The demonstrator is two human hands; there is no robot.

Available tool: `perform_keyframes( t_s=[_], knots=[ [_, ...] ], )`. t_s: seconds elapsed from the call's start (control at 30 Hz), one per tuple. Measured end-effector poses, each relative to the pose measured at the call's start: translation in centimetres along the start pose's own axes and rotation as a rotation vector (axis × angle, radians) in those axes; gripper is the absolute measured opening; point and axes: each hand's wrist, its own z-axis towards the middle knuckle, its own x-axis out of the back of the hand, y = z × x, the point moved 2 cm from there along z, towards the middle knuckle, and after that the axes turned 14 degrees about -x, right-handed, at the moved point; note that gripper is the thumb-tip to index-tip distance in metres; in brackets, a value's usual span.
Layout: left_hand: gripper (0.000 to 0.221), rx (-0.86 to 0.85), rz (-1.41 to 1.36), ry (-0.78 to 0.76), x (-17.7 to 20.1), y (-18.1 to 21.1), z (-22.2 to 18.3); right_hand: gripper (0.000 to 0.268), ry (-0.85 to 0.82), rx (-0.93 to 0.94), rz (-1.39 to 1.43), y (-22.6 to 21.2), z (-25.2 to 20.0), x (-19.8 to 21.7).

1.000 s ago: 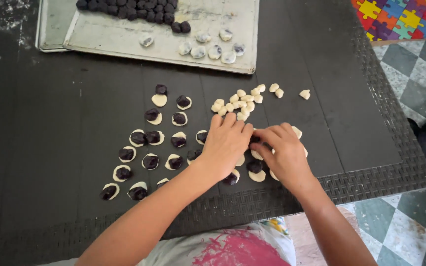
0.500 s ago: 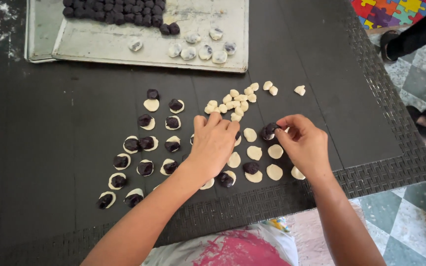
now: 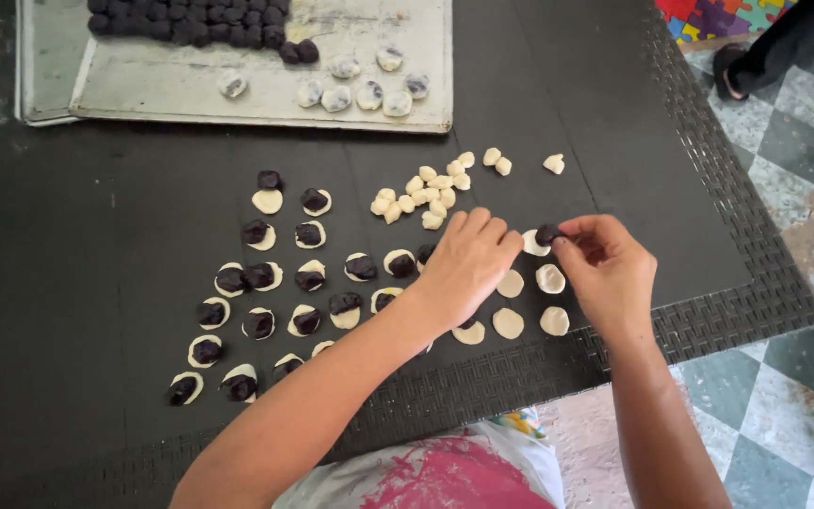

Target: Arranging and folding dough balls to prepare pastries on a production table.

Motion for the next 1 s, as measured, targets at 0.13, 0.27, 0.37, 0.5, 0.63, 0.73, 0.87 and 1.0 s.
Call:
perform_keyframes(
  t_s=[0.13,0.27,0.37,0.5,0.63,0.73,0.87,1.0],
  knots=[
    [0.013,-0.031,-0.034,-0.038,-1.0,-0.2,-0.1,0.017,0.071,0.142,-0.125,0.9,0.4,-0.7],
    [0.004,0.091,-0.324,-0.072,1.8,-1.8,0.4,0.016,0.078,0.417,-0.319,1.0,0.9,-1.5],
    [0.018,0.157,-0.403,-0.093,5.4,-3.3,-0.3,0.018,0.067,0.540,-0.453,-0.4,-0.1,-1.1],
    [0.019,0.223,-0.250,-0.191,9.9,-4.1,-2.4,0.020,-0.044,0.708,-0.499,-2.8,-5.4,-3.3],
    [0.018,0.278,-0.209,-0.228,11.4,-4.0,-4.4,0.029,-0.135,0.728,-0.568,-1.8,-7.2,-5.3],
    [0.018,0.240,-0.171,-0.188,12.3,-3.1,-5.2,0.018,-0.206,0.706,-0.406,-2.5,-7.0,-5.3],
    [0.017,0.239,-0.184,-0.160,13.2,-1.6,-5.5,0.018,-0.233,0.650,-0.292,-4.4,-7.1,-5.5],
    [0.010,0.251,-0.117,-0.153,13.4,-0.1,-6.7,0.009,-0.239,0.773,-0.282,-3.7,-6.8,-8.4]
  ],
)
